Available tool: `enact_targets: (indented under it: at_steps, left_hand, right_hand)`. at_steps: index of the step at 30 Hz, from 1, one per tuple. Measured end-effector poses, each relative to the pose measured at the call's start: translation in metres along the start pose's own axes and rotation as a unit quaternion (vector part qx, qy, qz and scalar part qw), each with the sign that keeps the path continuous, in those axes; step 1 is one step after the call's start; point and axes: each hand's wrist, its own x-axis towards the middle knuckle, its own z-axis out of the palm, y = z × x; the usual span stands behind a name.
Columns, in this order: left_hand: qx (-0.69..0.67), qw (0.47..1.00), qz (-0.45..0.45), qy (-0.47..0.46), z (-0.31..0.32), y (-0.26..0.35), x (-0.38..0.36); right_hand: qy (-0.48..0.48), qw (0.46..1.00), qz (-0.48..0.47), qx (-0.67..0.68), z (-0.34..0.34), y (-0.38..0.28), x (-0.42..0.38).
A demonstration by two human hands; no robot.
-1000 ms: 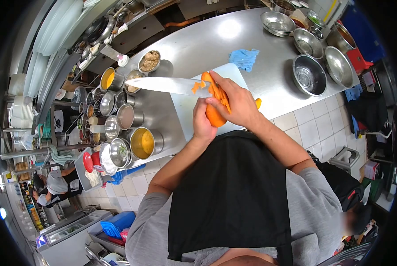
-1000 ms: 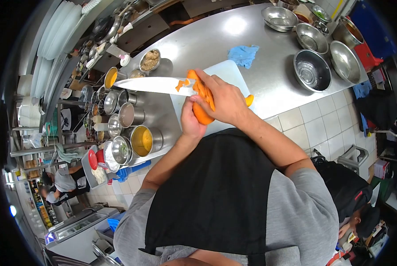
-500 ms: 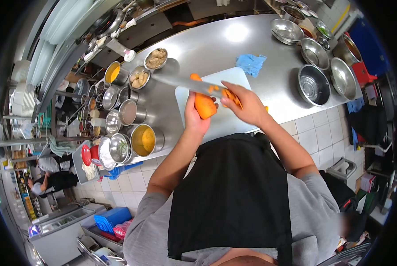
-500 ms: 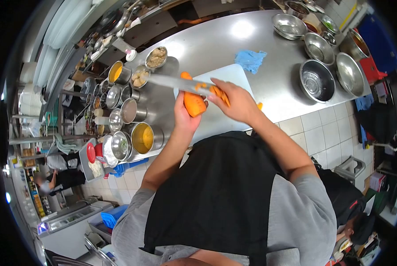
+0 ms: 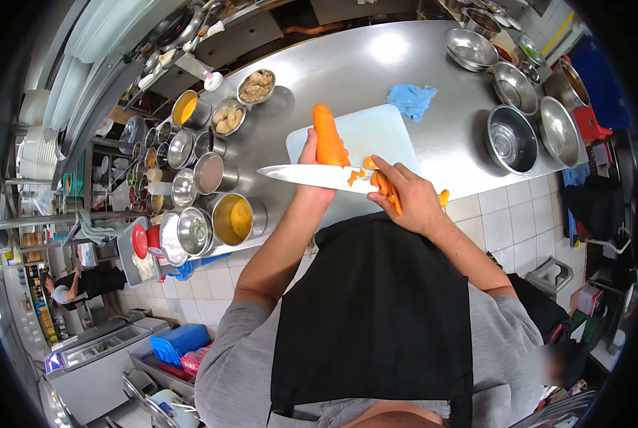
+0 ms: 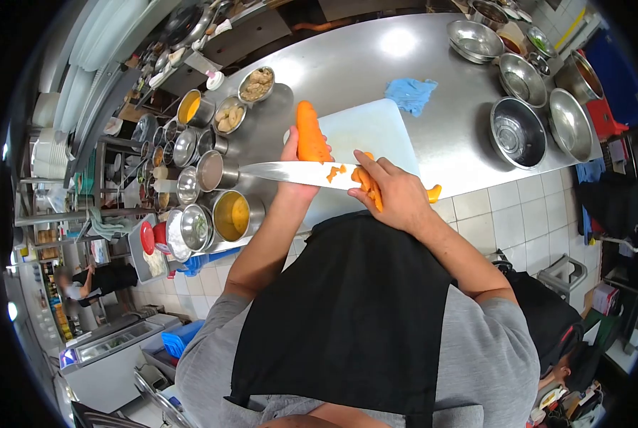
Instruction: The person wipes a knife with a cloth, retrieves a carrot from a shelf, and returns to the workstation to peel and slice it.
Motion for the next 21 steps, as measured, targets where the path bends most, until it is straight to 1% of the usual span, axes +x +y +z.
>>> enact_targets:
  at_steps: [7,9,14,16,18,21]
  left_hand:
    - [0.027,0.999,-0.004,-0.023,0.012,-0.011,-0.008]
    - [0.029,0.997,0.0,-0.074,0.009,-0.013,-0.008]
    - [0.022,0.997,-0.001,-0.076,0.015,-0.025,-0.014]
    - [0.03,0.996,-0.01,-0.082,0.019,-0.031,-0.02]
    - [0.034,0.998,0.005,-0.053,0.022,-0.035,-0.022]
    - [0.03,0.998,0.015,-0.061,0.025,-0.03,-0.022]
  right_hand:
    - [0.031,0.999,-0.016,0.023,0.002,-0.005,0.004]
    - [0.034,0.999,-0.016,0.023,0.003,-0.007,0.006]
    - [0.033,0.998,-0.018,0.045,0.003,-0.014,0.013]
    - [0.061,0.997,-0.027,0.043,0.007,-0.011,0.018]
    - [0.069,0.996,-0.031,0.042,0.008,-0.01,0.023]
    - [0.067,0.996,-0.035,0.044,0.007,-0.01,0.023]
